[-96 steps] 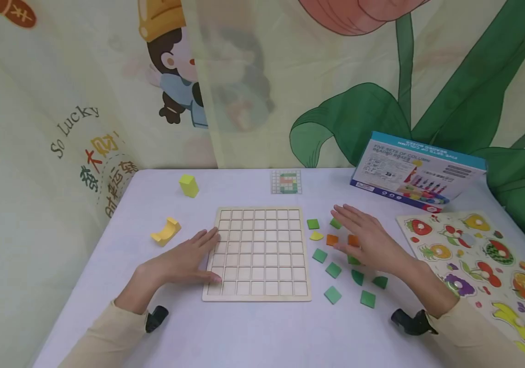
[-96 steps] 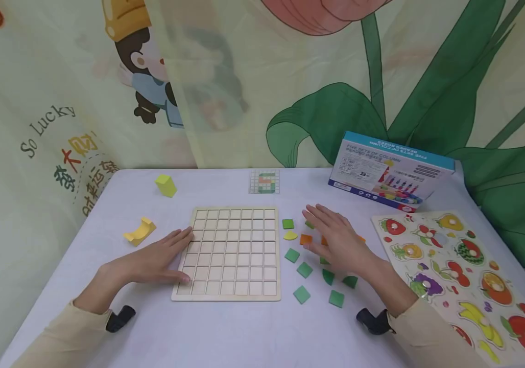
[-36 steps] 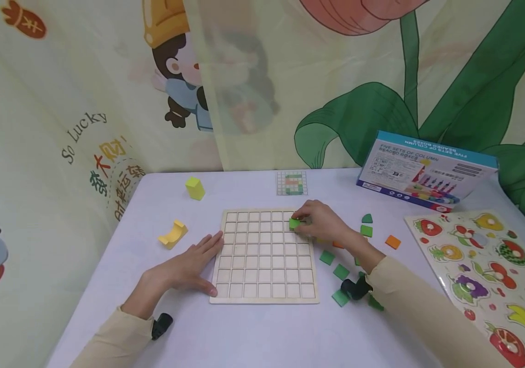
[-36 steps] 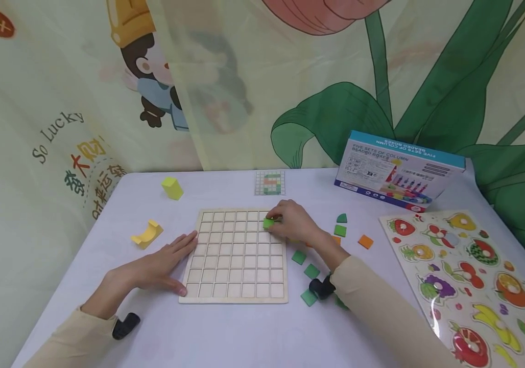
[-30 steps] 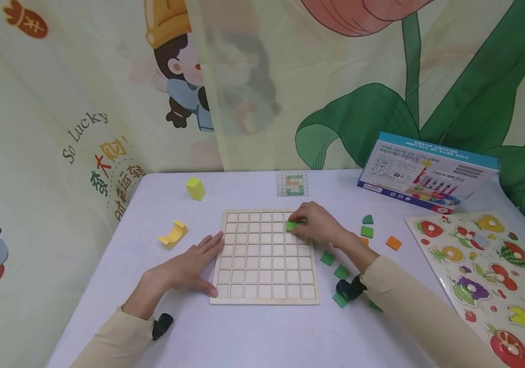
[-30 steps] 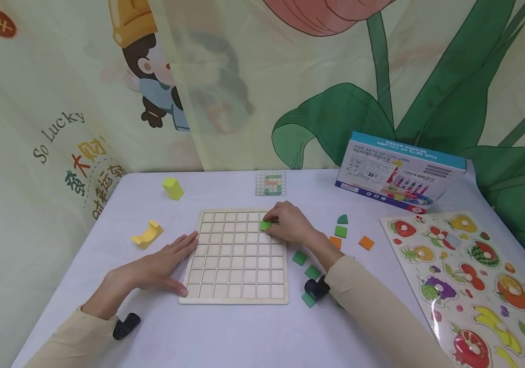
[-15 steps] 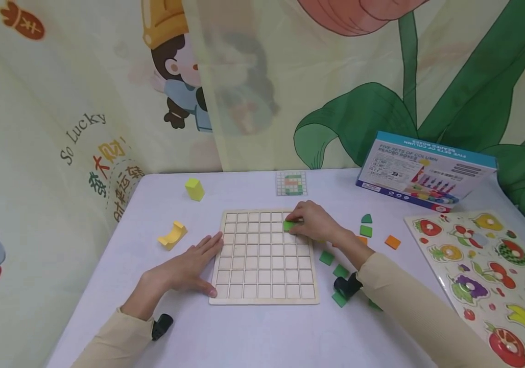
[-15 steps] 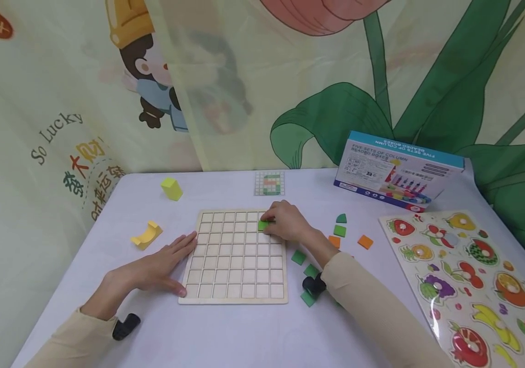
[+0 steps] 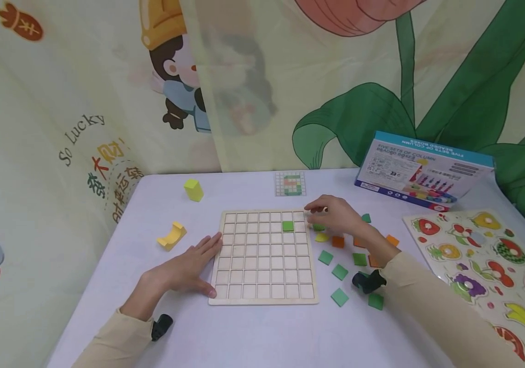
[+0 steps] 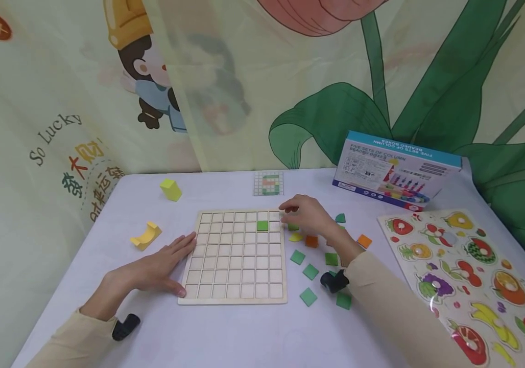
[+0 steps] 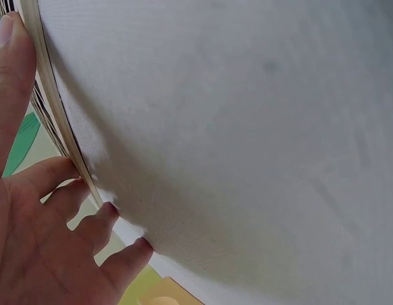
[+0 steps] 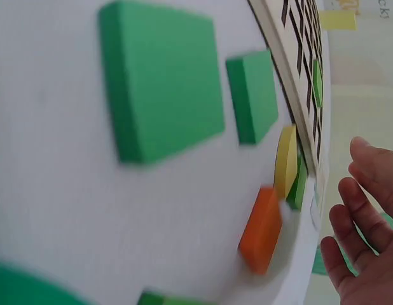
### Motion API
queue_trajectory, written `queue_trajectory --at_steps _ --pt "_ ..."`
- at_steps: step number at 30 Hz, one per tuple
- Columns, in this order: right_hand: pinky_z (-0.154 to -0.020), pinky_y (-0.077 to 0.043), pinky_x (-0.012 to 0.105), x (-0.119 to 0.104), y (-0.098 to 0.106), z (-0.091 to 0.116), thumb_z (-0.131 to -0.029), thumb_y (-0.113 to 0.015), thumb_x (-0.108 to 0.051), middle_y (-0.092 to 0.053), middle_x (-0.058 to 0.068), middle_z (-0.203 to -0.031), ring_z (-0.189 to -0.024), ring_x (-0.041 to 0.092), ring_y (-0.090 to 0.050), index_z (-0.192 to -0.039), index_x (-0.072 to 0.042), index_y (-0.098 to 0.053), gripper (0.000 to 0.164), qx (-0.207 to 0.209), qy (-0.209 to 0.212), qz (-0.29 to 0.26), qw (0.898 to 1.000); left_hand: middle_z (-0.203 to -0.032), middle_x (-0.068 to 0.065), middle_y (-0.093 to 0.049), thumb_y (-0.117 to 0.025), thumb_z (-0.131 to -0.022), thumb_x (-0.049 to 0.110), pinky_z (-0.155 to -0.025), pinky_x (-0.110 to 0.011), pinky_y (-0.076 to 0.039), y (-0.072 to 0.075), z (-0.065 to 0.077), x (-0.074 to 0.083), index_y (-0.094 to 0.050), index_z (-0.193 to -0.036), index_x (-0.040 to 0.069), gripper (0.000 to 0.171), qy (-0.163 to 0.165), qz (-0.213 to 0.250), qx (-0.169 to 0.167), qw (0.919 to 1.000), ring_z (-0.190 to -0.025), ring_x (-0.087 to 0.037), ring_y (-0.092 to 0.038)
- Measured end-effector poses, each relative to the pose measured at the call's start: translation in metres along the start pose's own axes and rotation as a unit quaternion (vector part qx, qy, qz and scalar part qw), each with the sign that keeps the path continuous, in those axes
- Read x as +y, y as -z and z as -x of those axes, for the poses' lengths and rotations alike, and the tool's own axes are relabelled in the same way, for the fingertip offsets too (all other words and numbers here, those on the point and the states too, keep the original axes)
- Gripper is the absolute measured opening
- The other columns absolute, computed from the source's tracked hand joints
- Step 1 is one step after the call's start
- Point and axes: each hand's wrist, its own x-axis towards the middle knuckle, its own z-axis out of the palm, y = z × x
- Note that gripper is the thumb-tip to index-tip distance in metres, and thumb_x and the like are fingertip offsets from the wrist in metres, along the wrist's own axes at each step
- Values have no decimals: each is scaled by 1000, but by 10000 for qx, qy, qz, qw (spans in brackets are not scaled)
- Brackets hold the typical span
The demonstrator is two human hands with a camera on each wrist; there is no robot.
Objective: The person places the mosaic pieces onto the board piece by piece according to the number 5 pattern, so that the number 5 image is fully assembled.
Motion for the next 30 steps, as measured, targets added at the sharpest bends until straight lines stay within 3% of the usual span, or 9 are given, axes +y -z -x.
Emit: queue_trajectory --at_steps 11,20,30 --pt "-99 -48 43 30 6 9 -88 -70 -20 -63 9 -123 -107 25 -53 -126 -12 -64 39 -353 -471 12 9983 -165 -12 -2 -84 -68 39 -119 -60 -15 1 2 1 -16 -154 1 116 -62 80 36 9999 -151 -37 -6" --pt "-99 -45 48 31 3 8 -85 -74 -19 -63 9 -118 -108 27 -50 -121 -12 -68 38 -364 -55 346 9987 -165 -11 -1 -84 -69 38 -120 -59 -14 2 2 1 -14 -155 2 116 -33 89 31 10000 -151 -36 -4" --pt "-98 -45 49 31 2 7 -86 -73 -19 -63 9 -116 -107 28 -49 -117 -12 -70 32 -368 -148 399 9984 -165 -11 0 -84 -70 37 -121 -58 -13 2 2 1 -14 -155 3 115 -57 145 18 9999 -151 -36 -3"
